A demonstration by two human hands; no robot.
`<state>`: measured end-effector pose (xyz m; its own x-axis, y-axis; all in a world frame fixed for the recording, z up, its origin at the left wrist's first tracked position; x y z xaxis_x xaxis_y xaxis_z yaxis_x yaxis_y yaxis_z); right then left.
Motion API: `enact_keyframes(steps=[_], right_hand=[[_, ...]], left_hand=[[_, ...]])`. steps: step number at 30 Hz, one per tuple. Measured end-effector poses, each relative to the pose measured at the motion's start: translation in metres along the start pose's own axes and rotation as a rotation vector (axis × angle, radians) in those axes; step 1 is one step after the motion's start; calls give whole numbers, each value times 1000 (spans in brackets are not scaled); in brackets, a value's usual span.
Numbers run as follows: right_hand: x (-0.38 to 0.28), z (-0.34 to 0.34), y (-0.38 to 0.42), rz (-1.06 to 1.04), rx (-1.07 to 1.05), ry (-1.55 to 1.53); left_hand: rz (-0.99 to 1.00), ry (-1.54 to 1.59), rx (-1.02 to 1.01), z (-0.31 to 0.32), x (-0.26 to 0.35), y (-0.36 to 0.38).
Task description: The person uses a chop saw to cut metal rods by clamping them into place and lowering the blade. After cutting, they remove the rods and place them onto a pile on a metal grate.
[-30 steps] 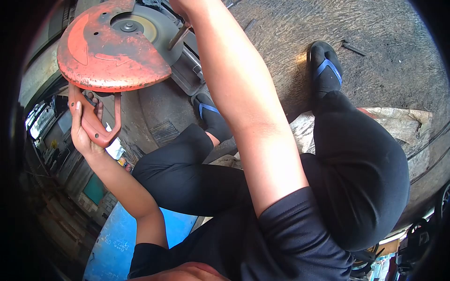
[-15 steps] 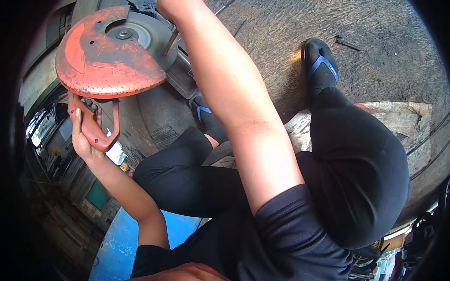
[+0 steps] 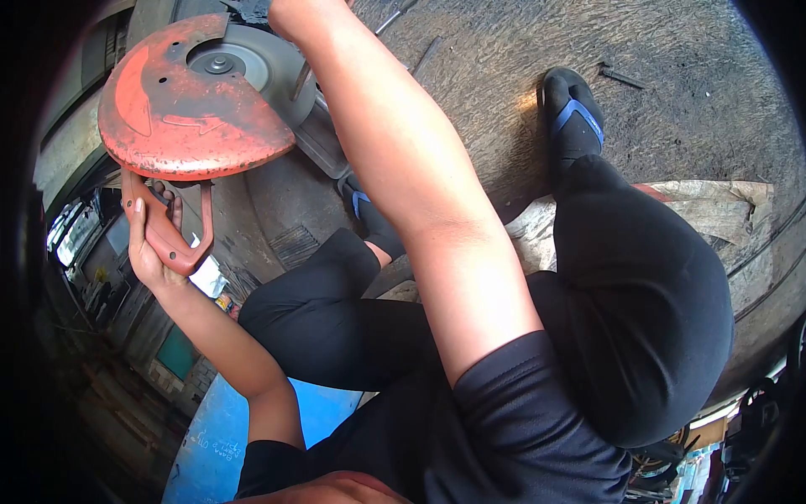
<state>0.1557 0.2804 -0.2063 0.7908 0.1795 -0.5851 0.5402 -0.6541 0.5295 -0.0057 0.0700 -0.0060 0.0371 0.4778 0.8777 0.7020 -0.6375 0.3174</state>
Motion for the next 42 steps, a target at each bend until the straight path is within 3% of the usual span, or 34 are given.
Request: enact_keyframes(steps=[15, 21, 23, 25, 28, 29, 30, 34, 37, 42], right_hand=[[-8, 0, 3, -8, 78, 6], [-13, -6, 14, -36, -11, 70], [-7, 6, -2, -7, 68, -41], [6, -21, 38, -11, -139, 179], [34, -9, 25, 57, -422, 112], [66, 64, -44, -244, -375, 665], [56, 12, 15, -92, -102, -115], [81, 33, 37, -137, 42, -644], [81, 48, 56, -171, -140, -1001], [73, 73, 68, -311, -391, -1254]], left_hand=[[-24, -9, 3, -6, -1, -2], [-25, -13, -10, -4, 0, -2], [-22, -14, -6, -5, -1, -2], [-17, -24, -31, -7, -3, -3], [34, -46, -13, 3, -1, -1], [46, -46, -4, 7, 0, 0], [94, -52, 13, 13, 1, 1], [80, -51, -77, 7, 1, -1], [74, -21, -65, 4, -2, -2], [79, 44, 15, 1, -4, -1]])
Point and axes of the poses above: each hand's wrist, its own y-axis away from the middle knuckle, its own z-axis out of the palm, x = y × z, the point moved 3 cm from there along -y, towards the middle knuckle
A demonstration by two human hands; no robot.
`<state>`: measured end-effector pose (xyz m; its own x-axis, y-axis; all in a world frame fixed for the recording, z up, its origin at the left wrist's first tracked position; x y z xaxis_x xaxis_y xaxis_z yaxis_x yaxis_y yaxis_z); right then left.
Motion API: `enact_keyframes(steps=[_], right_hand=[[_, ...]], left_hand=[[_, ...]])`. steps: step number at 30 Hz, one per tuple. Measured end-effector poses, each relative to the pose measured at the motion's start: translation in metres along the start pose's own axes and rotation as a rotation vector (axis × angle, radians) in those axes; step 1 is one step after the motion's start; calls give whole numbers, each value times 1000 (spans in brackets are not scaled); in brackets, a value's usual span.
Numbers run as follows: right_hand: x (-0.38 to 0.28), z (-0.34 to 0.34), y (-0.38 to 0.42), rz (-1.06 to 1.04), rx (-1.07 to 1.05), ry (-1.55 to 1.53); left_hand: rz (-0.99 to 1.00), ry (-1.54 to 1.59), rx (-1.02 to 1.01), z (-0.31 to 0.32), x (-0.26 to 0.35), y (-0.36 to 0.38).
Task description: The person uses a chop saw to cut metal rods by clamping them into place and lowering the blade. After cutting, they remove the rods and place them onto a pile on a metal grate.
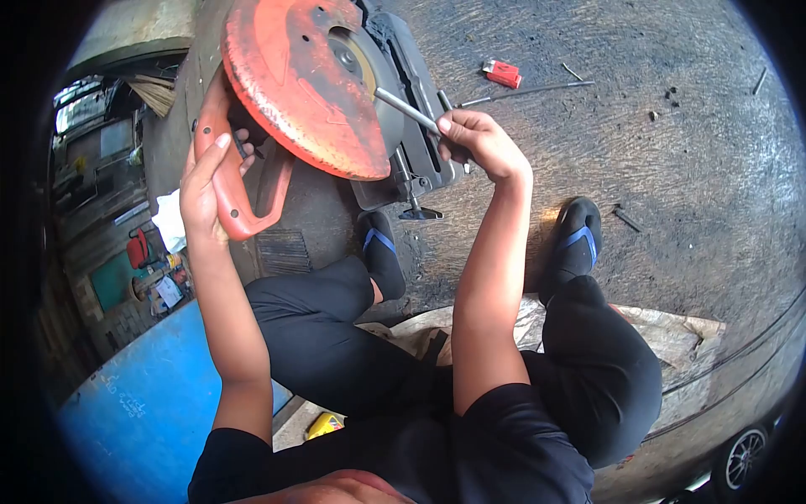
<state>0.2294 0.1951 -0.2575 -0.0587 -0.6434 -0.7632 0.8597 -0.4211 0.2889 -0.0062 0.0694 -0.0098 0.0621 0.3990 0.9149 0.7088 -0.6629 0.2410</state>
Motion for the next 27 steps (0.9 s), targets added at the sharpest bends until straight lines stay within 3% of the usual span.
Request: enact_keyframes(steps=[16, 23, 27], right_hand=[[4, 11, 0, -15, -214, -347], [3, 18, 0, -14, -127, -362], [24, 11, -8, 110, -54, -510]], left_hand=[[42, -13, -8, 3, 1, 0], [2, -16, 0, 3, 2, 1], [-17, -15, 5, 6, 3, 3]])
Point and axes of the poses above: each hand's wrist, its own y-axis away from the middle knuckle, its own z-axis out of the palm, x = y × z, the point moved 3 cm from there along -y, towards the middle knuckle
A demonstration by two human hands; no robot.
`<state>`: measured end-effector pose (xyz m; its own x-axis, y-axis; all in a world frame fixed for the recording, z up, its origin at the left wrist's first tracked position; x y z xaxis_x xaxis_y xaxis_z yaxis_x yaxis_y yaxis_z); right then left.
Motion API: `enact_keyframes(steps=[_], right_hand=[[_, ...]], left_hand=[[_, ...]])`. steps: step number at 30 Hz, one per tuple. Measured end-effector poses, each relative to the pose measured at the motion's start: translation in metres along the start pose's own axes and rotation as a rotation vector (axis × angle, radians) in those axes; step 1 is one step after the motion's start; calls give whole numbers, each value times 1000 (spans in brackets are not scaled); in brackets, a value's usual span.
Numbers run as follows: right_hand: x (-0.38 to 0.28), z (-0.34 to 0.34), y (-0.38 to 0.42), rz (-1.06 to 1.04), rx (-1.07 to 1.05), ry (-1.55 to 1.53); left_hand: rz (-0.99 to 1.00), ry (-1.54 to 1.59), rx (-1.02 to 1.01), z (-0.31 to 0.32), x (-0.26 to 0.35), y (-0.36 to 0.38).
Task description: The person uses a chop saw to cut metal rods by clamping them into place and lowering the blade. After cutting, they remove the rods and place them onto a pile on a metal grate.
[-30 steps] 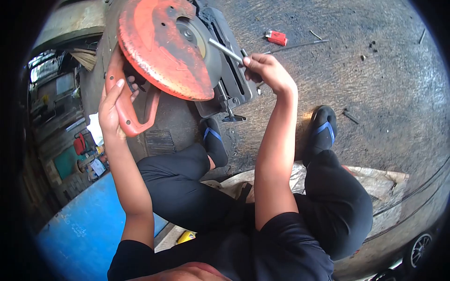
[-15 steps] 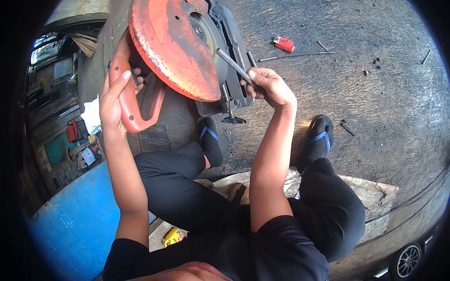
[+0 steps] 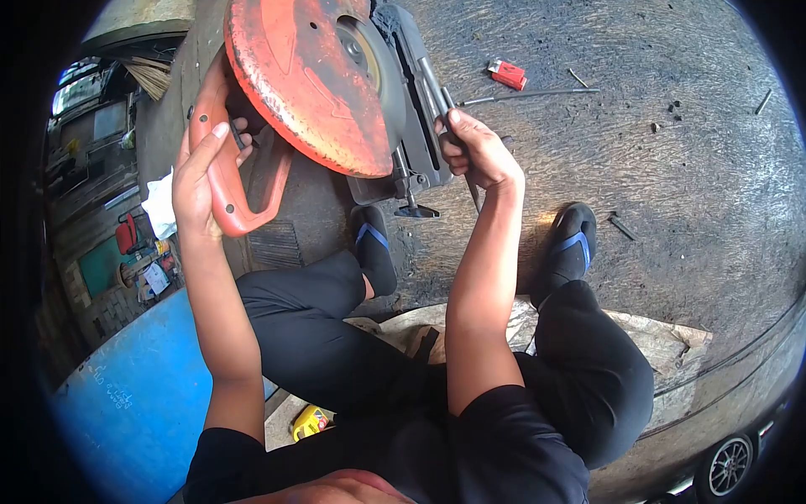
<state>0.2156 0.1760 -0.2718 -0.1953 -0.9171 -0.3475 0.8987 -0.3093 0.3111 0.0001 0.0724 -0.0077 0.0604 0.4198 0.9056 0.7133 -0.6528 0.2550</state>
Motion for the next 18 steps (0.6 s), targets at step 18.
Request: enact_keyframes(steps=[18], right_hand=[[62, -34, -6, 313, 79, 236]], left_hand=[[0, -53, -52, -5, -1, -2]])
Point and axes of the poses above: each hand's wrist, its own y-axis away from the middle knuckle, its own z-axis out of the palm, x = y × z, the point moved 3 cm from there along -y, towards the middle knuckle
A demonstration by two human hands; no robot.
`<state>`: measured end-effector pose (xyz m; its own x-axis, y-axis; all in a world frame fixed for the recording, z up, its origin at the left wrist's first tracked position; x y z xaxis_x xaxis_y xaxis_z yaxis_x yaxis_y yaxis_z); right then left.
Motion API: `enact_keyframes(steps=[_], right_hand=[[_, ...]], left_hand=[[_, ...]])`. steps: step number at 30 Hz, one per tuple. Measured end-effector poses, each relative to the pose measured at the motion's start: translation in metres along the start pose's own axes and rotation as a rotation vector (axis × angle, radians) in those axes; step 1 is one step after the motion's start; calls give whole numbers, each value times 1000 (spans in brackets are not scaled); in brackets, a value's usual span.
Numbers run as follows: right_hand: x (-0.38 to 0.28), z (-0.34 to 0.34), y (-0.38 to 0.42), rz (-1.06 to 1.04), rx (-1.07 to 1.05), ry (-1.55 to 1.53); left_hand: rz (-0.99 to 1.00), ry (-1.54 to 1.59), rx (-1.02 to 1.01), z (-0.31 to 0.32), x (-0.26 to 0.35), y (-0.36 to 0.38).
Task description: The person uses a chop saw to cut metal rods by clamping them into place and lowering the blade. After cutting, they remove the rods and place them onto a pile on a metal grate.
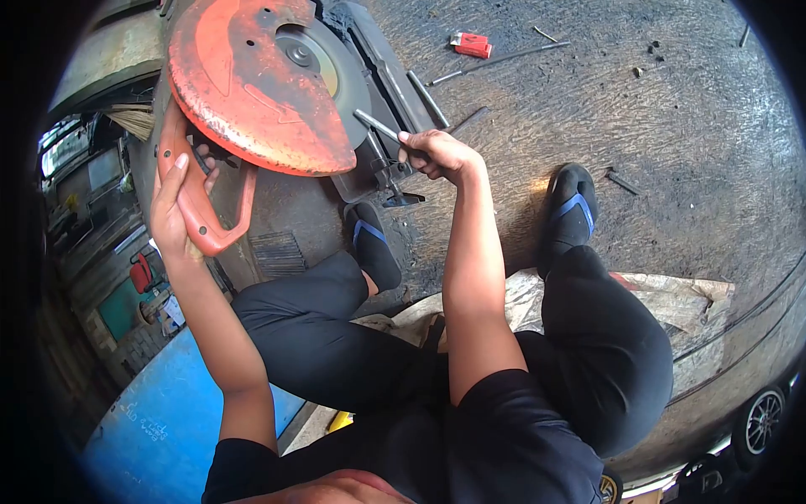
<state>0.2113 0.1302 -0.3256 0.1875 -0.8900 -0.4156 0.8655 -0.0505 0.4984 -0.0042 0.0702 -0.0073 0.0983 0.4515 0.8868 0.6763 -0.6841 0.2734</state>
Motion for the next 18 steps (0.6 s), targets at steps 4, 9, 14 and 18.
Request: enact_keyframes(steps=[4, 9, 14, 18], right_hand=[[1, 3, -1, -15, 25, -7], [3, 1, -3, -8, 86, 10], [15, -28, -30, -126, 454, 765], [-30, -19, 19, 13, 870, 931]], left_hand=[[-1, 20, 21, 3, 1, 0], [-1, 25, 59, 1, 1, 0], [-21, -4, -3, 0, -1, -1], [32, 40, 54, 4, 1, -3]])
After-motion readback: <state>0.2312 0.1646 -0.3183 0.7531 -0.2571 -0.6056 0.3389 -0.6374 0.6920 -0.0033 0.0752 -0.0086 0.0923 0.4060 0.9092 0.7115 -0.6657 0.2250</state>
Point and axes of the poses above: each hand's wrist, its own y-axis away from the middle knuckle, its own z-axis out of the palm, x = y × z, the point moved 3 cm from there along -y, towards the middle knuckle
